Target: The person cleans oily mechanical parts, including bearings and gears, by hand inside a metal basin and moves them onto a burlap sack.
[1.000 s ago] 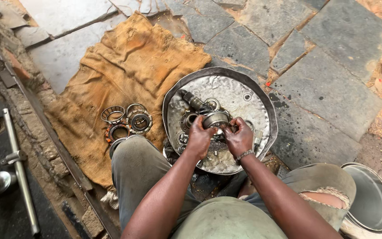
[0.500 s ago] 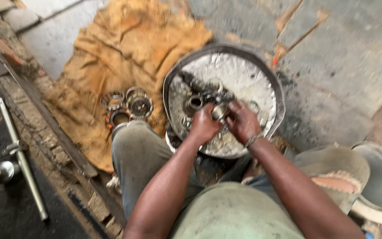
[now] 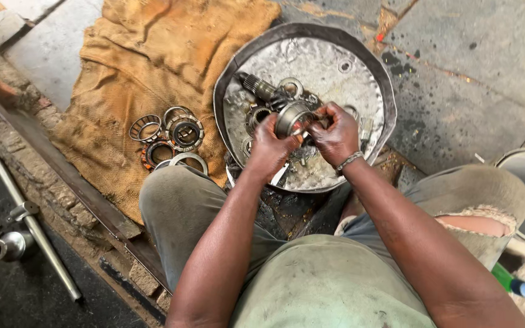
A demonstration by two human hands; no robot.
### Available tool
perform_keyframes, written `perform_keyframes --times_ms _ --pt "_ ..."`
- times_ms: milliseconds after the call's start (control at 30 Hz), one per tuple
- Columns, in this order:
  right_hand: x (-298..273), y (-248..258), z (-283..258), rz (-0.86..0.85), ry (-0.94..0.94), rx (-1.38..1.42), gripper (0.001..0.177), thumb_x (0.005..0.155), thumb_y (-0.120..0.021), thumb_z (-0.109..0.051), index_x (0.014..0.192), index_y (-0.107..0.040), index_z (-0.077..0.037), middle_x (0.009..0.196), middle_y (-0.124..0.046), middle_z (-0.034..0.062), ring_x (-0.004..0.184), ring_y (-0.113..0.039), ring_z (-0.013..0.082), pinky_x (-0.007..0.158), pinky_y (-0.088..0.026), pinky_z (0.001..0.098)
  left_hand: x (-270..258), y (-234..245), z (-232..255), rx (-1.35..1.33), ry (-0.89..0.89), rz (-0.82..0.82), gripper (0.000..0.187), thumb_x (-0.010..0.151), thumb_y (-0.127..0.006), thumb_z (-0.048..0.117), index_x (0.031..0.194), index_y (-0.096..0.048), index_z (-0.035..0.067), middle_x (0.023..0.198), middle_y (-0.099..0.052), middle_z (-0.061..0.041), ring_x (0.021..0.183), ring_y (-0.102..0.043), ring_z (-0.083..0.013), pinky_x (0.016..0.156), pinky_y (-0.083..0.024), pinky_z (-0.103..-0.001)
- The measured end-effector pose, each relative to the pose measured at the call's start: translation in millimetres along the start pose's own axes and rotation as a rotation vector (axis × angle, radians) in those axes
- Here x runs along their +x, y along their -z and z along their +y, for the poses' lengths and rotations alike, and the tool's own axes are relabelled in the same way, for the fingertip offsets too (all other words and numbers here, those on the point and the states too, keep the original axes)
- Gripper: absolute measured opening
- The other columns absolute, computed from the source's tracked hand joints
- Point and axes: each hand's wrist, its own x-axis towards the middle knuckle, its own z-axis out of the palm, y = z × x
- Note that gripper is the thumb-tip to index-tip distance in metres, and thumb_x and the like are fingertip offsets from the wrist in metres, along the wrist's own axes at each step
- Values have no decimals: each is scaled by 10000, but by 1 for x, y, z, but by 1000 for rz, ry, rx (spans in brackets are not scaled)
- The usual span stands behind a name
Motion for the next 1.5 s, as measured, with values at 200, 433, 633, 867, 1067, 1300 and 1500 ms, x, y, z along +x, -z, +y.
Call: perform_keyframes --times_ms 200,433,633,867,1067,1300,1500 --pt "-5 5 -27 -223 187 -622 179 823 -768 -64 981 -684 -63 987 -658 109 733 -656 203 654 -609 336 -8 12 22 413 91 -31 430 784 -747 -18 1187 -598 -7 948 -731 -119 703 -700 -156 564 -593 -261" --pt "-18 -7 5 -158 -144 -359 155 829 -726 14 897 -657 -107 885 -660 -14 737 -651 120 657 -644 248 -11 4 -1 458 63 -84 306 801 -684 -38 1101 -640 3 958 -711 -125 747 -680 -173 631 -600 -304" --pt "-18 -6 49 -29 -471 543 244 799 -817 10 894 -617 -93 814 -651 37 653 -594 113 508 -501 255 -8 -6 -17 260 -241 -62 523 729 -717 -63 1228 -562 -89 1098 -656 -208 945 -625 -255 829 -541 -403" --pt "-9 11 35 -45 -460 693 174 830 -777 -62 904 -621 -80 811 -675 25 671 -673 104 580 -613 256 -4 -19 -4 84 46 -135 604 716 -857 180 1226 -580 13 1107 -709 -104 1046 -687 -243 970 -570 -440" --pt "-8 19 46 -116 -304 300 193 865 -826 -90 946 -656 -46 843 -650 19 720 -632 82 602 -596 221 24 -14 -41 -499 422 -61 728 893 -653 627 1197 -580 -31 1128 -721 -152 1198 -615 -234 1207 -143 -684" --pt "-22 2 54 -35 -592 618 238 818 -803 -175 983 -662 -76 863 -682 36 684 -663 129 546 -606 280 11 -14 -31 -569 351 -150 377 907 -691 405 1038 -665 52 941 -715 -87 1054 -661 -209 1174 -180 -637" --pt "-20 -3 59 17 -868 1006 332 872 -815 -278 1030 -620 -61 839 -672 61 667 -643 159 482 -527 272 18 -26 -43 -641 231 -134 247 916 -746 192 1120 -682 68 1115 -696 -24 1125 -600 -161 1189 -321 -471"
